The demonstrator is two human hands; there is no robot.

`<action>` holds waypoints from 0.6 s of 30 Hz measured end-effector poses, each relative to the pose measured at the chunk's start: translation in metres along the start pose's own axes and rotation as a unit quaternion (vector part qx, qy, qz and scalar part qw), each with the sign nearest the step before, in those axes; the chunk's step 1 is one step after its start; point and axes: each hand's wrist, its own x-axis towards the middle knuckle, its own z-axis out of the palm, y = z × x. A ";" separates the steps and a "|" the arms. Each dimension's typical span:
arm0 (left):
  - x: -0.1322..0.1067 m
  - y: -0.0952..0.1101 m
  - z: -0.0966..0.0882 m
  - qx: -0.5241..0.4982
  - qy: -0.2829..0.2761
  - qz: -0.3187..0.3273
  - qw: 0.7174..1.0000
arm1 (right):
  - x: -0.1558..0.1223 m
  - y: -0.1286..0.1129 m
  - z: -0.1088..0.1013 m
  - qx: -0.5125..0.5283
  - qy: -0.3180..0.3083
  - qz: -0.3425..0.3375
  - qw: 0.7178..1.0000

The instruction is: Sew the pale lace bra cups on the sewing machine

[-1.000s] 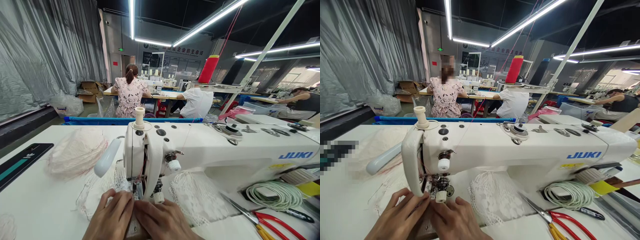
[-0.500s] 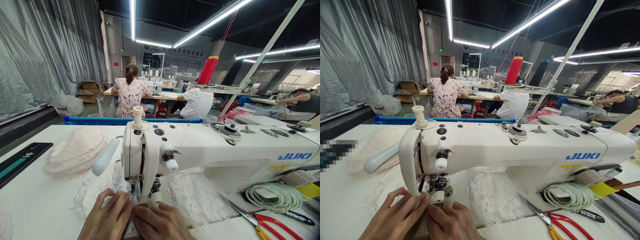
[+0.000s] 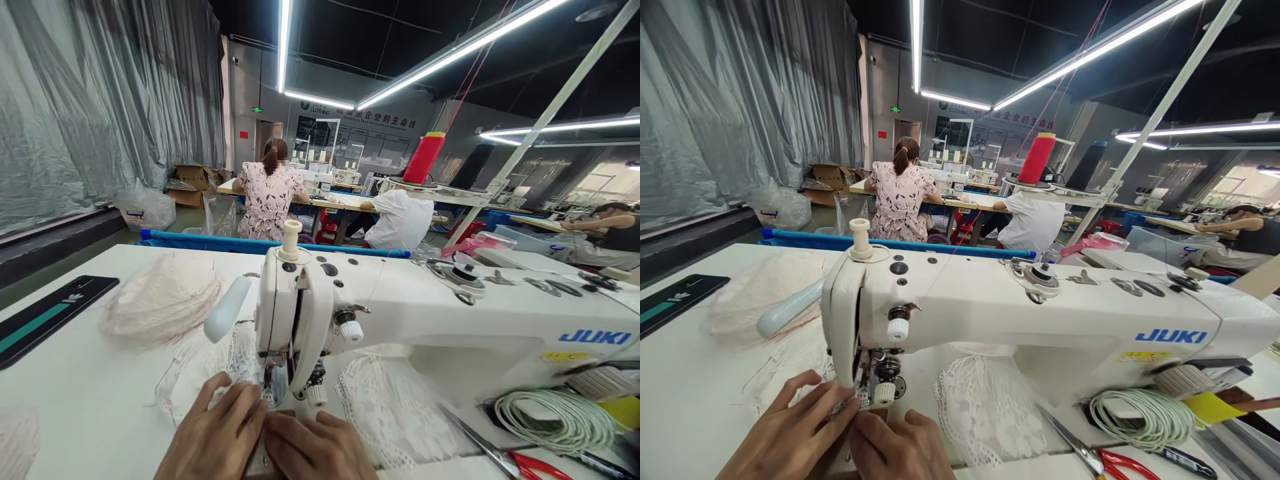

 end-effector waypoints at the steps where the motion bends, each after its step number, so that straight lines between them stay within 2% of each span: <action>1: 0.000 -0.001 0.000 -0.002 0.001 0.001 1.000 | 0.000 0.000 0.000 -0.004 -0.007 -0.005 1.000; 5: 0.000 -0.005 0.001 -0.008 0.013 0.005 1.000 | 0.000 0.002 0.000 -0.025 -0.038 -0.016 0.999; 7: 0.001 -0.006 -0.001 -0.014 0.010 0.003 1.000 | 0.001 0.003 0.000 -0.023 -0.034 -0.018 0.999; 12: 0.010 -0.004 -0.012 -0.011 -0.039 -0.021 0.999 | 0.000 0.004 0.004 -0.019 -0.007 -0.011 1.000; 18: 0.018 -0.009 -0.016 0.020 -0.031 -0.020 0.999 | -0.008 0.001 0.010 -0.025 -0.026 -0.002 0.999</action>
